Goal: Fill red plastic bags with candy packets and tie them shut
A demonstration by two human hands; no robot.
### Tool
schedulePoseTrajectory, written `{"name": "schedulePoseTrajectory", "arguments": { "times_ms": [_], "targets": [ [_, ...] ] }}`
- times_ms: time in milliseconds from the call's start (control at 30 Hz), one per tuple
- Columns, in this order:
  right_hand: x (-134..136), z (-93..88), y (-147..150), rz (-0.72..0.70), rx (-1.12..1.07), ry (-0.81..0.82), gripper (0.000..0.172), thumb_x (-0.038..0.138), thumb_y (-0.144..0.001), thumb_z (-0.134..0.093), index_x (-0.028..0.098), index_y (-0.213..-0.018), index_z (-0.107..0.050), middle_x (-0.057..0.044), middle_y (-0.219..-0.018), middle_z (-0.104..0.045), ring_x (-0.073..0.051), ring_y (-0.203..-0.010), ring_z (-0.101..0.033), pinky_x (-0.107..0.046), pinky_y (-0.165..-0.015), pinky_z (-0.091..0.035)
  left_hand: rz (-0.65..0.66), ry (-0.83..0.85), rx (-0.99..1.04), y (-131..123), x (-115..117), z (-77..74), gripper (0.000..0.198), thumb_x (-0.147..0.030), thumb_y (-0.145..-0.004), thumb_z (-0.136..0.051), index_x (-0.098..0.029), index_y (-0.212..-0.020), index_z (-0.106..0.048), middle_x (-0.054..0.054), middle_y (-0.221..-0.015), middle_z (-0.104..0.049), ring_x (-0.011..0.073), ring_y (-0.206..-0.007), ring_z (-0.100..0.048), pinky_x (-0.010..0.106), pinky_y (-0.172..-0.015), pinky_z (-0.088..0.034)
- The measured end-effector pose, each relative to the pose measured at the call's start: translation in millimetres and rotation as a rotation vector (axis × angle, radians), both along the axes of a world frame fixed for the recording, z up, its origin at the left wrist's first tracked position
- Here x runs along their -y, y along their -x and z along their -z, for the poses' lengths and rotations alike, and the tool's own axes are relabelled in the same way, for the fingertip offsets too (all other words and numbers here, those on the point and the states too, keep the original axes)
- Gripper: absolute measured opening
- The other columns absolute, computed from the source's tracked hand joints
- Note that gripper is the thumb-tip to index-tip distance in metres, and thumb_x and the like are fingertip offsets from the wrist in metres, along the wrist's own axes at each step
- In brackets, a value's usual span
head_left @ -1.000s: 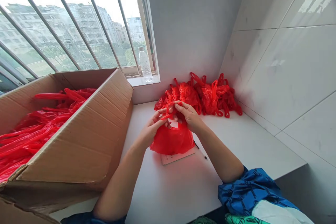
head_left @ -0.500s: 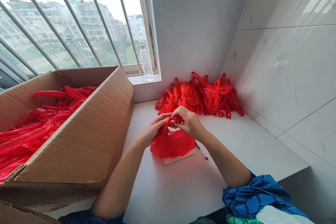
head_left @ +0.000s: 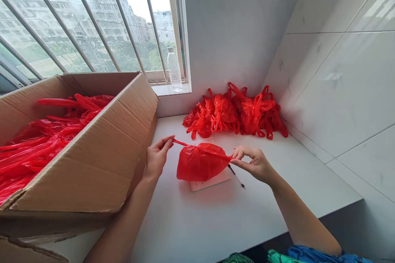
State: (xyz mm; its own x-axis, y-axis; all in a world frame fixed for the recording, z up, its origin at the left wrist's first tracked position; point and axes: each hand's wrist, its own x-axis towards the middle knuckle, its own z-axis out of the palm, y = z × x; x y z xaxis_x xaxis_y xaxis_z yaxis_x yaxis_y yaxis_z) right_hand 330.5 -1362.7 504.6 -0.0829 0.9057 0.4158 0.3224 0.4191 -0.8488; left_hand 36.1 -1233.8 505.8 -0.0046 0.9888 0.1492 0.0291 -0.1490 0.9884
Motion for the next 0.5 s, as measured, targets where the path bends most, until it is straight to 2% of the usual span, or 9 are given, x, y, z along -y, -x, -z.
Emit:
{"name": "schedulePoseTrajectory", "arguments": {
  "times_ms": [67,133,200,233,267,333,367,433,500],
  "targets": [
    [10.9,12.5,-10.9,-0.015,0.019,0.155,0.027,0.043,-0.088,-0.067,0.024,-0.07,-0.058,-0.002,-0.078,-0.069,-0.022,-0.078,-0.067,-0.045,-0.085,-0.054,-0.044,0.017,-0.045,10.8,4.4,14.1,0.048,-0.051,-0.077,-0.075,-0.015,-0.108,-0.074,0.011,-0.109,-0.072,0.0231,-0.1,-0.066,0.036,-0.096,-0.051],
    [17.5,20.9,-21.6,-0.069,0.036,0.273,0.026,0.048,-0.09,-0.062,0.024,-0.077,-0.063,-0.004,-0.086,-0.071,-0.024,-0.086,-0.068,-0.046,-0.088,-0.054,-0.016,0.016,-0.074,20.4,14.1,26.0,0.058,-0.054,-0.081,-0.07,-0.016,-0.124,-0.065,0.01,-0.106,-0.072,0.0231,-0.099,-0.067,0.038,-0.096,-0.051],
    [19.3,25.1,-31.1,-0.076,0.07,0.311,0.028,0.05,-0.092,-0.057,0.026,-0.101,-0.068,-0.007,-0.109,-0.071,-0.026,-0.106,-0.066,-0.048,-0.097,-0.052,0.064,0.043,-0.111,29.8,25.1,33.9,0.07,-0.057,-0.087,-0.061,-0.02,-0.145,-0.045,0.011,-0.112,-0.071,0.0235,-0.104,-0.068,0.04,-0.097,-0.052],
    [17.9,26.2,-34.4,-0.036,0.113,0.3,0.034,0.051,-0.092,-0.057,0.027,-0.116,-0.065,-0.009,-0.124,-0.066,-0.027,-0.118,-0.062,-0.049,-0.102,-0.049,0.11,0.077,-0.154,33.6,29.8,35.7,0.073,-0.059,-0.09,-0.055,-0.021,-0.15,-0.036,0.012,-0.119,-0.069,0.0244,-0.109,-0.066,0.042,-0.098,-0.051],
    [14.6,26.9,-35.9,0.022,0.176,0.276,0.045,0.052,-0.091,-0.057,0.028,-0.13,-0.058,-0.01,-0.137,-0.059,-0.028,-0.128,-0.055,-0.05,-0.106,-0.046,0.147,0.114,-0.217,35.7,33.7,36.0,0.073,-0.061,-0.092,-0.049,-0.022,-0.151,-0.033,0.014,-0.127,-0.065,0.026,-0.116,-0.063,0.043,-0.1,-0.05],
    [2.0,28.4,-31.8,0.11,0.335,0.219,0.072,0.057,-0.086,-0.062,0.03,-0.149,-0.039,-0.011,-0.154,-0.04,-0.03,-0.14,-0.042,-0.053,-0.111,-0.04,0.21,0.154,-0.381,32.3,38.2,31.9,0.07,-0.065,-0.094,-0.041,-0.021,-0.148,-0.041,0.016,-0.142,-0.054,0.0295,-0.129,-0.054,0.046,-0.105,-0.045],
    [-7.3,29.6,-25.8,0.11,0.407,0.191,0.084,0.059,-0.083,-0.065,0.03,-0.154,-0.03,-0.012,-0.159,-0.032,-0.031,-0.144,-0.035,-0.053,-0.114,-0.037,0.232,0.139,-0.466,25.9,39.1,28.1,0.069,-0.066,-0.094,-0.039,-0.021,-0.145,-0.045,0.016,-0.146,-0.05,0.0307,-0.134,-0.049,0.047,-0.108,-0.042],
    [-29.4,33.3,-7.2,0.033,0.51,0.118,0.102,0.063,-0.08,-0.067,0.028,-0.158,-0.014,-0.013,-0.164,-0.02,-0.031,-0.15,-0.023,-0.054,-0.118,-0.029,0.263,0.036,-0.617,5.1,38.6,20.6,0.066,-0.064,-0.094,-0.04,-0.021,-0.143,-0.048,0.015,-0.149,-0.046,0.0314,-0.139,-0.042,0.049,-0.113,-0.035],
    [-51.2,39.8,15.5,-0.041,0.586,0.017,0.108,0.065,-0.08,-0.065,0.026,-0.159,-0.005,-0.015,-0.164,-0.015,-0.03,-0.152,-0.016,-0.056,-0.121,-0.018,0.266,-0.128,-0.74,-19.4,36.8,18.3,0.067,-0.061,-0.093,-0.045,-0.019,-0.145,-0.045,0.015,-0.148,-0.046,0.0321,-0.138,-0.042,0.05,-0.115,-0.032]
  ]
}}
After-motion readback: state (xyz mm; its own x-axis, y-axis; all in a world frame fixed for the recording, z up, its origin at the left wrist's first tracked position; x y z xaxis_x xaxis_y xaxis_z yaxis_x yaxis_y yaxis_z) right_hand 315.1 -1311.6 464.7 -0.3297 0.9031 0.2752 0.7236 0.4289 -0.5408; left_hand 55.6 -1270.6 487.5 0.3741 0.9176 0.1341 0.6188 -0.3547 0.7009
